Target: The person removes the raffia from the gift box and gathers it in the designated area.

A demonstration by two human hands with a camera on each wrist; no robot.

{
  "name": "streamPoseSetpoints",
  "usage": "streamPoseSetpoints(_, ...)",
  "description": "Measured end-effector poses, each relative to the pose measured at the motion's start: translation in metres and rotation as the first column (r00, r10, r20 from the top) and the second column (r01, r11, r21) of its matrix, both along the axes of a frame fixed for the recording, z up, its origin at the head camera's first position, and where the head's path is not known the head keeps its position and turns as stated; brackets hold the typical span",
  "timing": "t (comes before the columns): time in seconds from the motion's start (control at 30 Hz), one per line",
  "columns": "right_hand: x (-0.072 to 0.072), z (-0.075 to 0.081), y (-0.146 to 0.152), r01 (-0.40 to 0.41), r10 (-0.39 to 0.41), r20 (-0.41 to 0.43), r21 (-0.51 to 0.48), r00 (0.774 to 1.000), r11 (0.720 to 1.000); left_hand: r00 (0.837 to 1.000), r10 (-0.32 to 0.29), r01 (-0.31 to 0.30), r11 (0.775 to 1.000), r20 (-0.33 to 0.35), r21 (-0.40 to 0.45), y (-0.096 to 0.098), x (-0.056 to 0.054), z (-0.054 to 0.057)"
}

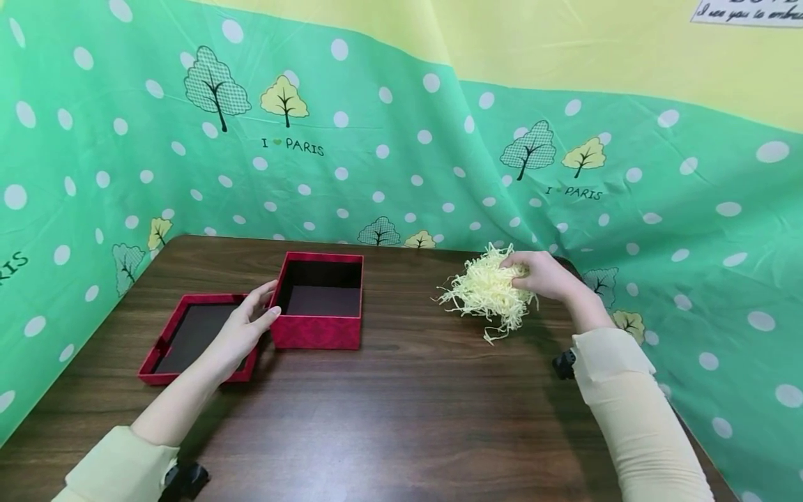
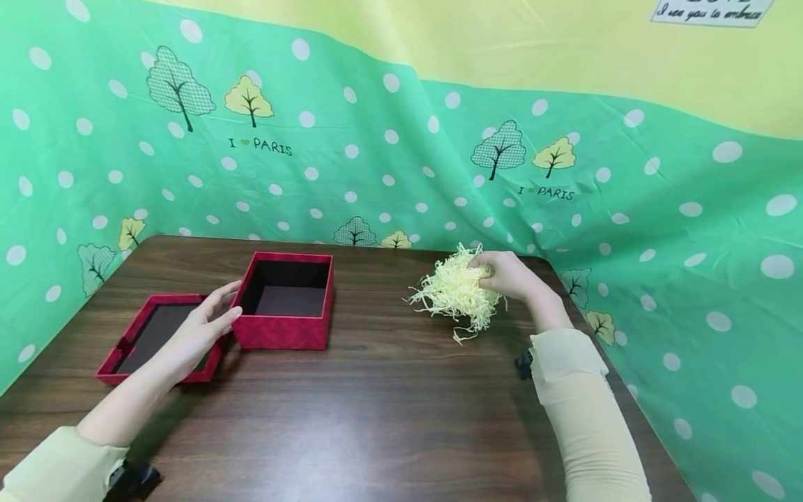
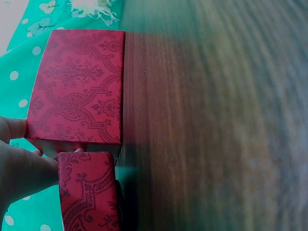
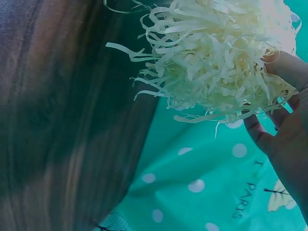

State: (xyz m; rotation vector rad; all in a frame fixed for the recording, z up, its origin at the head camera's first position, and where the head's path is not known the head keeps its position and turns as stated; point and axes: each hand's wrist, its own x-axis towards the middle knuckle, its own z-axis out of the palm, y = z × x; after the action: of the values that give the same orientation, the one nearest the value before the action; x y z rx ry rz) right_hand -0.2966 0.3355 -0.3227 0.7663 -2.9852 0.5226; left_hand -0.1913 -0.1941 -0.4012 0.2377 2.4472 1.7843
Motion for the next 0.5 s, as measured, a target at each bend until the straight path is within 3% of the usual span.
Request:
streamPoseSetpoints(0.23, -0.007, -0.025, 0.001, 0.002, -0.001, 0.034, -0.031, 0.999, 1.000, 1.000, 0.002, -0.002, 1.000, -0.003, 0.003, 0.000, 0.000, 0.000)
streamPoseSetpoints(0.5, -0.011, -0.050, 0.001, -0.008, 0.008, 0.011, -0.029, 1.000, 1.000, 1.000, 0.002, -0.002, 1.000, 0.002, -0.005, 0.000, -0.001, 0.000)
